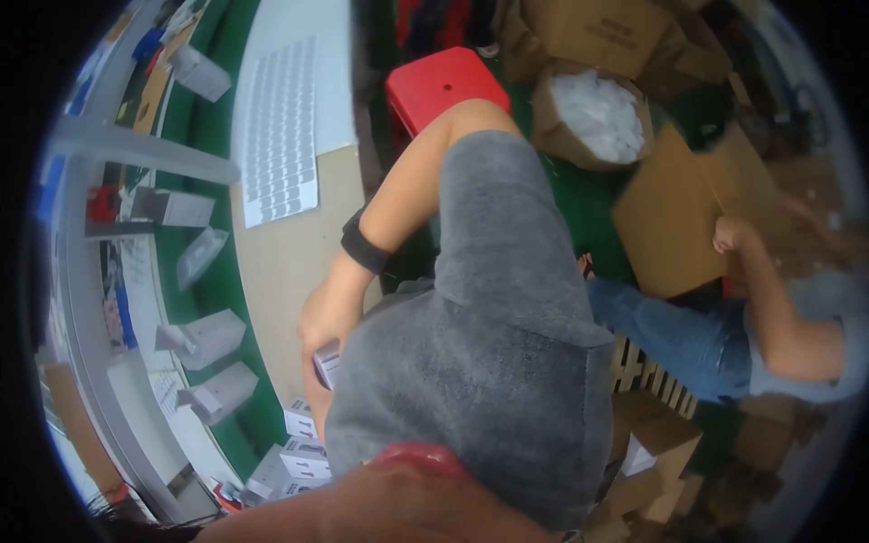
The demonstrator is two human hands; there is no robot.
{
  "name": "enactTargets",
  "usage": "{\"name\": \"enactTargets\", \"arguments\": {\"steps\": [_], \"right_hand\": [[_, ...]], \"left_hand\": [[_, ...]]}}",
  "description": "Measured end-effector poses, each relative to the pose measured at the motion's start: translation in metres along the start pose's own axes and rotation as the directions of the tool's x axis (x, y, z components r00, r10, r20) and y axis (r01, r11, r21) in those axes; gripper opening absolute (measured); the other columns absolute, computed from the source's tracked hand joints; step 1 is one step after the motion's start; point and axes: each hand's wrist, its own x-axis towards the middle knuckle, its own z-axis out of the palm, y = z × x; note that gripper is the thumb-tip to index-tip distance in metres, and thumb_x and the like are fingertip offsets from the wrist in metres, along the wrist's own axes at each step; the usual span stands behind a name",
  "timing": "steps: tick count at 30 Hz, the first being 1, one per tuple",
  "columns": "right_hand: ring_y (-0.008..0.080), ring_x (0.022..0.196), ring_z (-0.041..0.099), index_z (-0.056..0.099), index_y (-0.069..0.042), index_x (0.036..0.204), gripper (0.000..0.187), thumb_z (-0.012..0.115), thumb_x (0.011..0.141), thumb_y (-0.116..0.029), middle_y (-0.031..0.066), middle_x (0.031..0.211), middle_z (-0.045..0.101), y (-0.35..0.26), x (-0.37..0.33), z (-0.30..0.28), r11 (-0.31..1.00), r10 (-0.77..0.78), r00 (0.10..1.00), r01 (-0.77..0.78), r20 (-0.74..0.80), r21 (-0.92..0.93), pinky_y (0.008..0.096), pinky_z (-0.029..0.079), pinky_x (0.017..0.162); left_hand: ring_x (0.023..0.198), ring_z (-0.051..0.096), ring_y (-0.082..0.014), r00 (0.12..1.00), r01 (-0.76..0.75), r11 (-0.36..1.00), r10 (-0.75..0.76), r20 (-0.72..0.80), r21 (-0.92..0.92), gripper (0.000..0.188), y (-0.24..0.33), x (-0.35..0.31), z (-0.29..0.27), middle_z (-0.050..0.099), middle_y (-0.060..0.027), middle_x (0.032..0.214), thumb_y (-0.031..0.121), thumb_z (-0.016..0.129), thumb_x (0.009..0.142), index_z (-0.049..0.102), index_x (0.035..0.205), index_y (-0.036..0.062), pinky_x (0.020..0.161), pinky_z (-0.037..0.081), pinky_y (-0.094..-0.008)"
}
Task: The person packages handheld fans by hand, placing each fan into a plastic sleeve, sliding it into a cardboard box, and tucking in the box flaps. They then stack the boxed fans on the table and eventually place them into a larger shipping carton.
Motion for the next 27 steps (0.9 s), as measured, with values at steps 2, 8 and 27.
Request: {"name": "enactTargets", "arguments": {"steps": [2,8,27], "right_hand": [[0.0381,0.082,0.058,0.05,-0.003,0.111,0.045,0.06,0.072,-0.024,0.0199,0.098,0.053,-0.001,-0.008,-0.007,0.999,-0.028,0.997,0.031,-0.068,0.041,0.0435,0.048,0.07],[0.0377,0.085,0.058,0.05,-0.007,0.115,0.049,0.061,0.073,-0.03,0.0218,0.11,0.05,0.024,-0.013,-0.005,0.978,-0.068,0.98,0.103,-0.187,0.182,0.0431,0.048,0.072],[0.0308,0.085,0.056,0.058,-0.006,0.093,0.033,0.066,0.069,-0.028,0.0127,0.104,0.053,0.068,0.016,-0.001,0.965,-0.257,0.939,0.262,-0.229,-0.008,0.039,0.046,0.068]], "left_hand": [[0.116,0.042,-0.025,1.0,0.006,1.0,-0.006,0.022,-0.001,0.082,0.021,0.0,-0.002,0.043,-0.0162,0.125,0.012,0.073,0.06,0.032,0.13,0.0006,0.097,0.032,-0.033],[0.117,0.041,-0.023,0.995,-0.048,0.981,0.063,0.076,-0.186,0.085,0.015,0.013,-0.005,0.04,-0.0129,0.127,0.016,0.072,0.058,0.03,0.131,0.0011,0.099,0.029,-0.034],[0.113,0.044,-0.0196,0.998,0.065,0.888,-0.062,0.022,-0.455,0.094,-0.018,0.043,-0.004,0.045,-0.0103,0.12,0.019,0.08,0.052,0.031,0.131,-0.001,0.095,0.034,-0.032]]}}
